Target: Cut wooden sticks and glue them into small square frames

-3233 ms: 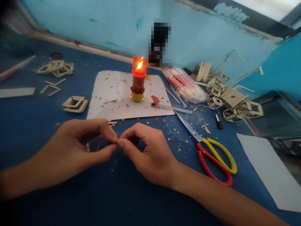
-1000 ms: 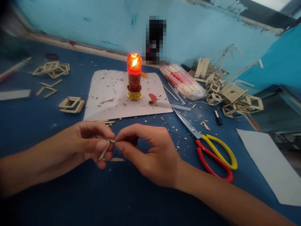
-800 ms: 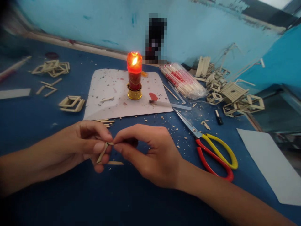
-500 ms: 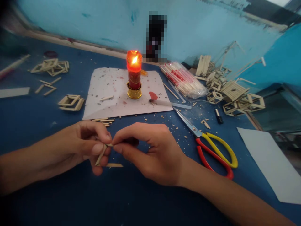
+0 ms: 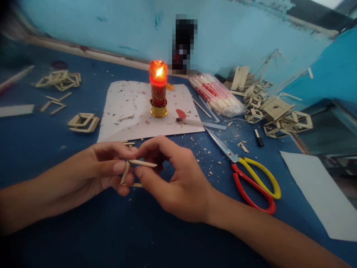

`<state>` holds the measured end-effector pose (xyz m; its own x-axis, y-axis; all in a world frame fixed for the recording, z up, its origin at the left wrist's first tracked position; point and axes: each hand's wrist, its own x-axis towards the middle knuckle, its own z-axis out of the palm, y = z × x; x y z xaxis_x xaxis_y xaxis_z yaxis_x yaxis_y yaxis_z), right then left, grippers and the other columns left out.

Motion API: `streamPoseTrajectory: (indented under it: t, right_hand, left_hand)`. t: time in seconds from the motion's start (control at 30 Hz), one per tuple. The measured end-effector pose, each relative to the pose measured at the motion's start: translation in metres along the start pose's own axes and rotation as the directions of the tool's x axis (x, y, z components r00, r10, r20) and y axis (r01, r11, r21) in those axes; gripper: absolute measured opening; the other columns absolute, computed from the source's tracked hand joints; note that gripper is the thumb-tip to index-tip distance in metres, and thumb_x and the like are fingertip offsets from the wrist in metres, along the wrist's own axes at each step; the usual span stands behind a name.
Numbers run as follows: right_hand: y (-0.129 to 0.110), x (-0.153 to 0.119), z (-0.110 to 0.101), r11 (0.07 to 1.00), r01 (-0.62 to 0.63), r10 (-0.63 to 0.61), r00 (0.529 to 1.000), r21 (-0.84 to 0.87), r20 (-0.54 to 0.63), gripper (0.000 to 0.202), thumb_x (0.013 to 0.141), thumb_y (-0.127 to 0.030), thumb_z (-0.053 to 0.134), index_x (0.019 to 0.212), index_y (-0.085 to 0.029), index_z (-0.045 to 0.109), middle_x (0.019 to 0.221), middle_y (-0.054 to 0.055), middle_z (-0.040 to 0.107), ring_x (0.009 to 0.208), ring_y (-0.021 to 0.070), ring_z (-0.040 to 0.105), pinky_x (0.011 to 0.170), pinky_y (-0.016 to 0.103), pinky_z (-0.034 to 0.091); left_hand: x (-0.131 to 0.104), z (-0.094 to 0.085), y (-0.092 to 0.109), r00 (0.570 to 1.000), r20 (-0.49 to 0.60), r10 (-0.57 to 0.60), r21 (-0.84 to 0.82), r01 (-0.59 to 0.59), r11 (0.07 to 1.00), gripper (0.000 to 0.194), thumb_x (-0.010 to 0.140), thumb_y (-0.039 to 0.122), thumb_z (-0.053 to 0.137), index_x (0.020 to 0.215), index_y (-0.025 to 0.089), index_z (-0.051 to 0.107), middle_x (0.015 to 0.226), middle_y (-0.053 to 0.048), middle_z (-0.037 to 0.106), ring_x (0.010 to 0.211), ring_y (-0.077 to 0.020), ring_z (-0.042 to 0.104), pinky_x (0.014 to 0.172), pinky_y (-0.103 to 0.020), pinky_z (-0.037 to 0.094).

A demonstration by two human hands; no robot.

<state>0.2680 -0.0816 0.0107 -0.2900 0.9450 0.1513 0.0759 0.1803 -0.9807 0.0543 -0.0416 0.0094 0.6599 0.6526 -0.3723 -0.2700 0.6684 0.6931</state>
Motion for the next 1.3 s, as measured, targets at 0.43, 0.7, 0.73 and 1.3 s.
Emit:
streamPoseTrajectory:
  t: [0.43, 0.7, 0.73, 1.3]
  right_hand:
    - [0.006, 0.005, 0.008, 0.622, -0.417, 0.343, 0.906, 0.662, 0.248, 0.014, 0.088, -0.018, 0.088, 0.093, -0.021, 0.075, 0.090, -0.004, 0.077, 0.078, 0.0098, 0.076, 0.083, 0.023, 0.065]
    - [0.008, 0.005, 0.010, 0.524, -0.465, 0.365, 0.879, 0.713, 0.305, 0.011, 0.090, -0.014, 0.087, 0.093, -0.018, 0.077, 0.089, -0.003, 0.075, 0.078, 0.0072, 0.073, 0.077, 0.018, 0.060]
    - [0.008, 0.005, 0.010, 0.507, -0.465, 0.357, 0.880, 0.726, 0.315, 0.010, 0.090, -0.014, 0.087, 0.093, -0.018, 0.078, 0.088, -0.004, 0.075, 0.077, 0.0067, 0.073, 0.077, 0.017, 0.059]
    - [0.012, 0.004, 0.011, 0.463, -0.487, 0.363, 0.867, 0.741, 0.343, 0.010, 0.090, -0.018, 0.087, 0.091, -0.015, 0.077, 0.081, -0.003, 0.076, 0.075, 0.0066, 0.072, 0.076, 0.018, 0.059]
  left_hand:
    - [0.002, 0.005, -0.003, 1.000, 0.012, 0.028, -0.024, -0.028, 0.999, 0.011, 0.080, 0.017, 0.096, 0.083, 0.024, 0.088, 0.076, 0.001, 0.082, 0.073, -0.0127, 0.078, 0.070, -0.021, 0.071]
    - [0.004, 0.005, -0.005, 0.999, 0.033, 0.035, -0.032, -0.034, 0.999, 0.011, 0.080, 0.015, 0.096, 0.079, 0.022, 0.087, 0.076, 0.001, 0.083, 0.073, -0.0132, 0.080, 0.070, -0.021, 0.071]
    - [0.004, 0.005, -0.005, 0.999, 0.036, 0.033, -0.035, -0.031, 0.999, 0.012, 0.080, 0.014, 0.095, 0.079, 0.022, 0.087, 0.076, 0.001, 0.083, 0.073, -0.0134, 0.080, 0.069, -0.022, 0.071]
    - [0.005, 0.003, -0.007, 0.996, 0.064, 0.062, -0.064, -0.057, 0.996, 0.014, 0.080, 0.010, 0.094, 0.078, 0.020, 0.085, 0.076, 0.001, 0.083, 0.075, -0.0147, 0.082, 0.071, -0.025, 0.072]
